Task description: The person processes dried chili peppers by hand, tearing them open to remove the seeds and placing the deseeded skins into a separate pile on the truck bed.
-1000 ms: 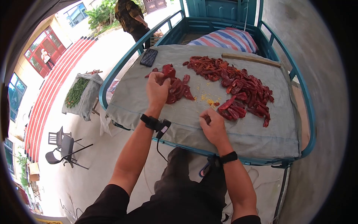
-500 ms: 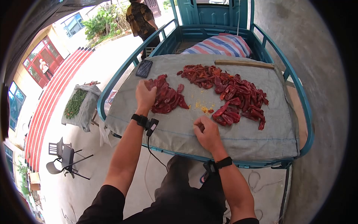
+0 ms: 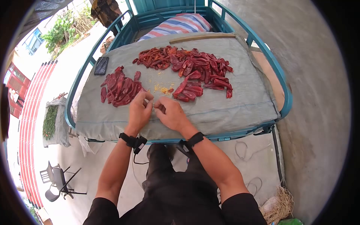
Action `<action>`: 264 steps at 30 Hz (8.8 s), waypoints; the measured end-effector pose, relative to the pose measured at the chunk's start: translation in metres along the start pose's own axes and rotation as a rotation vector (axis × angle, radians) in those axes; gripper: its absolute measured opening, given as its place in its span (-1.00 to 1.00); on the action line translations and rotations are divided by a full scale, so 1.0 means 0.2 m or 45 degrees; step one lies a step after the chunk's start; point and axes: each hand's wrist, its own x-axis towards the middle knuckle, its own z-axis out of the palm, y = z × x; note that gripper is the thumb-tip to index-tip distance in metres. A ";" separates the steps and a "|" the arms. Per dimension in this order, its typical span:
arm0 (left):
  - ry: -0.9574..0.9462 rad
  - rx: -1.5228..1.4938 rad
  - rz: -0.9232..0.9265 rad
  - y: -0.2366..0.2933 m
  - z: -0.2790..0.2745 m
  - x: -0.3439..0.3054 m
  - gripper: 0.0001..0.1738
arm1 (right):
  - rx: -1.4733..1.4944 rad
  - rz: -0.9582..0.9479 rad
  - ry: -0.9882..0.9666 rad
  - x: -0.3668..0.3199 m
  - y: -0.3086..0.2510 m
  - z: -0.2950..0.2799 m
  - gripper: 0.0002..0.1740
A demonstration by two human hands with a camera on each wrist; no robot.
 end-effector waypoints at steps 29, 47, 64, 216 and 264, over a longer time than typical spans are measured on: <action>0.069 -0.164 -0.159 -0.07 0.04 -0.06 -0.85 | -1.086 -0.405 0.189 0.32 -0.07 -0.52 -0.88; 0.072 -0.194 -0.184 -0.07 0.04 -0.07 -0.81 | -1.461 0.018 -0.083 0.12 0.00 -0.31 -0.84; -0.015 -0.844 -0.332 -0.05 -0.03 -0.05 -0.71 | 0.231 0.208 0.081 0.22 -0.01 0.01 -0.75; 0.277 -0.241 -0.033 -0.20 0.00 -0.05 -0.80 | -1.149 -0.057 0.011 0.13 0.24 -0.53 -0.54; -0.049 -0.234 0.027 -0.12 -0.07 -0.03 -0.60 | -0.449 -0.199 0.034 0.08 0.07 -0.14 -0.63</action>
